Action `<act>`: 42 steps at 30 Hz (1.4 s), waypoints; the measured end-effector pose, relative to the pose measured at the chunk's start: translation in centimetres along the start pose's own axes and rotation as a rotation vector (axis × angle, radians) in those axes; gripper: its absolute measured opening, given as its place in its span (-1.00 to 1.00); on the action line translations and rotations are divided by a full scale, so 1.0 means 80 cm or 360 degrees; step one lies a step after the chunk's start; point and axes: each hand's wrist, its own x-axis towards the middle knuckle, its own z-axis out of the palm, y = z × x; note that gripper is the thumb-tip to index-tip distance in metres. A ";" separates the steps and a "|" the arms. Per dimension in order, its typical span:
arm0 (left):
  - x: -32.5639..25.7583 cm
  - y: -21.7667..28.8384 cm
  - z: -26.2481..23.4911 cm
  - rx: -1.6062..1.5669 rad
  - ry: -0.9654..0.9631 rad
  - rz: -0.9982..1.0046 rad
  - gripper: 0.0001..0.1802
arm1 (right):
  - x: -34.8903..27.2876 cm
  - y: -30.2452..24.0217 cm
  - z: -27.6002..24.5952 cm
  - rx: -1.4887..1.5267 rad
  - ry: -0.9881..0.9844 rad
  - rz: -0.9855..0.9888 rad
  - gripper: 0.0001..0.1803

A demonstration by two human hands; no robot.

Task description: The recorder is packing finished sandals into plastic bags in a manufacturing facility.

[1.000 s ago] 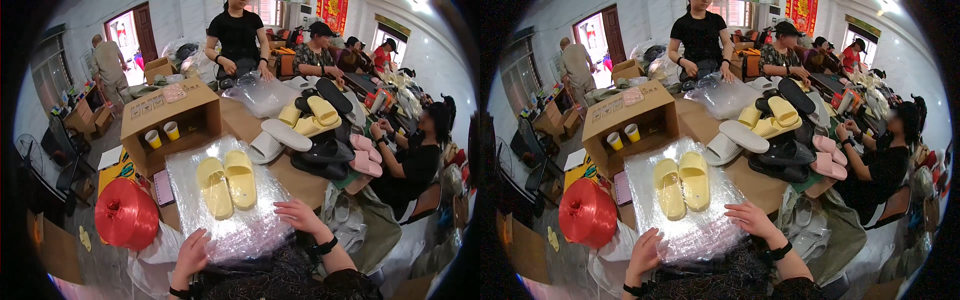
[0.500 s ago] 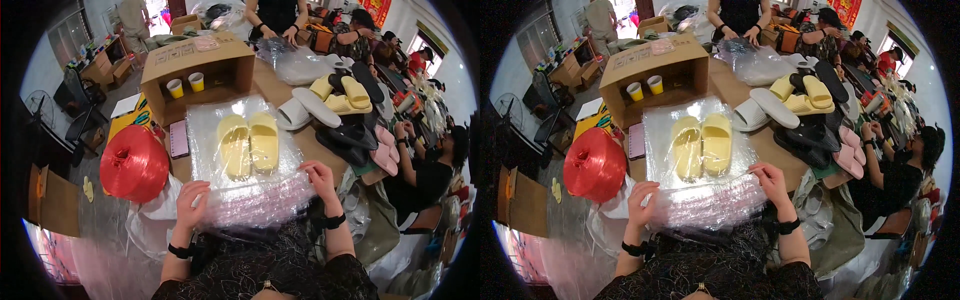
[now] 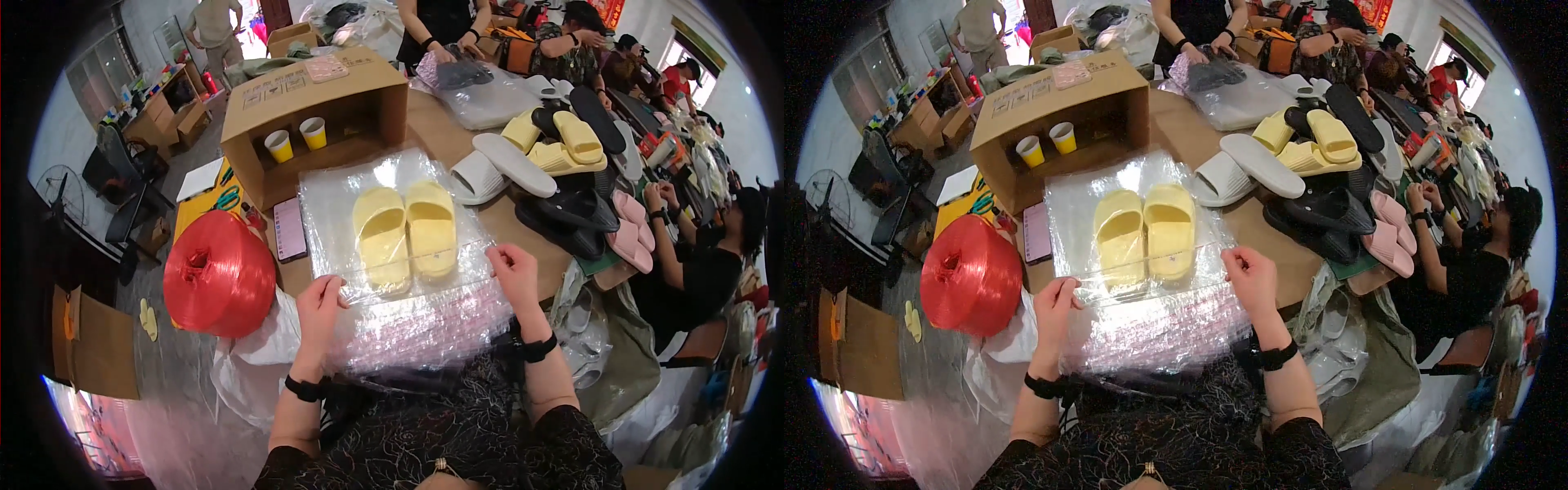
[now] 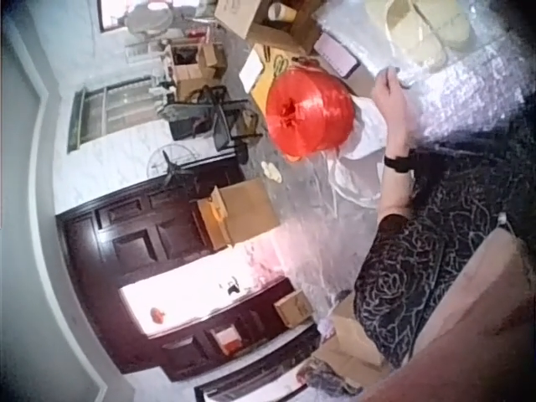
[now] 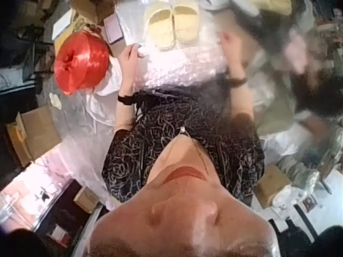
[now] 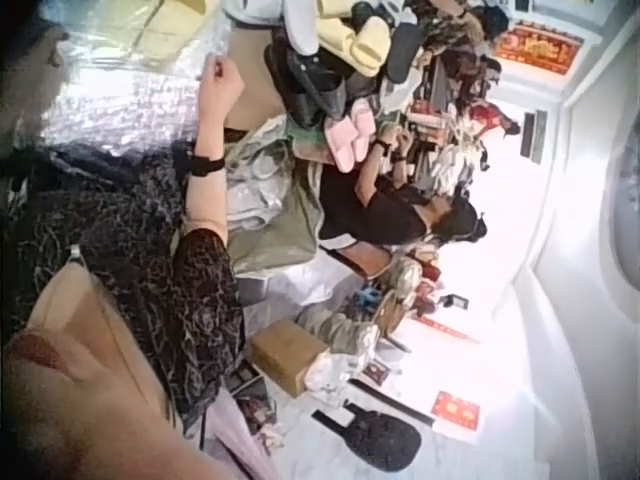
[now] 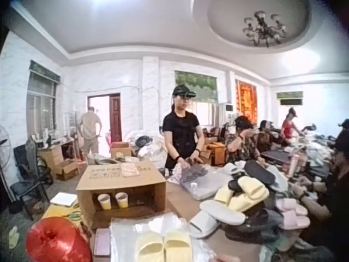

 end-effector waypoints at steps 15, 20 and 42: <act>-0.025 0.052 0.044 0.1203 -0.0289 0.1335 -0.52 | -0.010 0.032 0.020 -0.0605 0.0211 -0.0132 -0.77; -0.006 -0.021 0.055 0.1576 -0.0479 0.1074 -0.45 | -0.015 0.019 0.009 -0.0737 0.0016 0.0105 -0.80; -0.010 -0.050 0.053 0.1542 -0.0471 0.0850 -0.40 | -0.043 0.014 0.076 -0.1248 -0.0691 -0.0921 -0.21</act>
